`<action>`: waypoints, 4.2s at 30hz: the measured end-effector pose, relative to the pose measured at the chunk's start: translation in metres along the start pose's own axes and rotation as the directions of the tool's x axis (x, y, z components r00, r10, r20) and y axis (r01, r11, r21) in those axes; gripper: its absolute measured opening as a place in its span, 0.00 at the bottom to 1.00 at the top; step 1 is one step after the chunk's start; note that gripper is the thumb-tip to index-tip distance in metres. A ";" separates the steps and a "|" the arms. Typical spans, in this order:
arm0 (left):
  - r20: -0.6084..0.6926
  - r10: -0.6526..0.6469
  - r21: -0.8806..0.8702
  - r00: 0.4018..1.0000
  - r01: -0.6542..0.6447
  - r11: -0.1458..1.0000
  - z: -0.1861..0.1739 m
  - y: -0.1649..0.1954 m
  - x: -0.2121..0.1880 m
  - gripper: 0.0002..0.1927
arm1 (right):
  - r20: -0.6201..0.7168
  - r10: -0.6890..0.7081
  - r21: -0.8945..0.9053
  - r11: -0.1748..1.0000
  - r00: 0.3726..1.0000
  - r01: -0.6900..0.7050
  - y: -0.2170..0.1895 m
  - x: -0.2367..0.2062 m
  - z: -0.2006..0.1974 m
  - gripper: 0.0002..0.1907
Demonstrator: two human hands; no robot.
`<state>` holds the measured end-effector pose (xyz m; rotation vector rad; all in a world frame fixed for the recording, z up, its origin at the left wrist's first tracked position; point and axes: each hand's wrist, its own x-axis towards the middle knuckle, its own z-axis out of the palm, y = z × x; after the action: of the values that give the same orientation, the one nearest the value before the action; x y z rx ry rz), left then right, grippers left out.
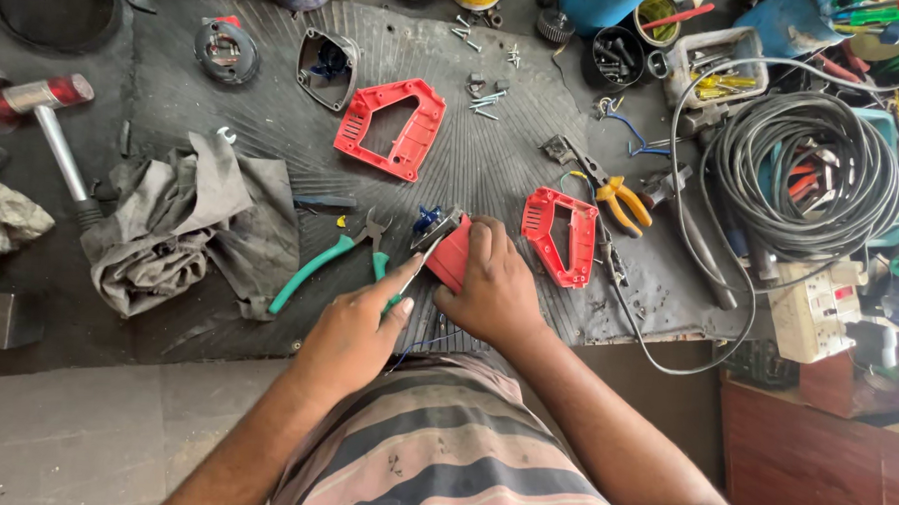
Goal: The person disassembles a red power tool on a cluttered workbench. They unscrew screws with a screwdriver, pull the motor and armature out of the housing, pry open the red plastic casing by hand, and use a file and pliers on the separated housing parts.
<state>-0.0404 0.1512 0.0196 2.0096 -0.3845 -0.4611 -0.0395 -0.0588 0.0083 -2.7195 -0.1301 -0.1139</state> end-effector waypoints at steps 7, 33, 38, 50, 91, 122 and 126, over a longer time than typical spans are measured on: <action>0.247 -0.271 -0.108 0.930 0.304 0.946 -0.016 0.007 0.019 0.28 | -0.027 0.006 -0.058 0.998 1.000 -0.007 -0.003 -0.001 0.006 0.40; 0.011 0.002 -0.174 1.000 0.000 0.985 0.006 -0.008 0.005 0.27 | 0.041 0.305 0.217 0.927 0.951 -0.306 0.006 -0.019 0.010 0.52; 0.049 0.057 -0.037 0.997 -0.055 0.998 -0.007 -0.008 0.018 0.25 | 0.151 0.350 0.185 0.909 0.925 -0.374 0.007 -0.016 0.010 0.53; 0.101 0.101 0.140 0.990 -0.114 0.984 0.008 -0.001 0.001 0.29 | -0.097 0.140 -0.001 0.990 0.985 -0.141 0.000 -0.042 0.009 0.48; 0.299 0.549 0.258 0.780 -0.620 0.741 0.032 0.143 0.026 0.54 | 0.021 -0.332 0.518 0.810 0.943 0.274 0.089 -0.080 -0.134 0.49; -0.198 0.396 0.081 0.897 -0.388 0.918 0.005 0.127 -0.021 0.44 | 0.103 -0.295 0.471 0.856 0.950 0.215 0.103 -0.056 -0.119 0.40; -0.203 0.493 0.111 0.846 -0.480 0.870 0.015 0.118 -0.021 0.43 | 0.314 -0.188 0.928 0.270 0.931 -0.258 0.112 -0.067 -0.126 0.32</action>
<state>-0.0750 0.0960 0.1213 1.8989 -0.7469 0.0996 -0.1017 -0.2170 0.0714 -1.4037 -0.1688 0.3983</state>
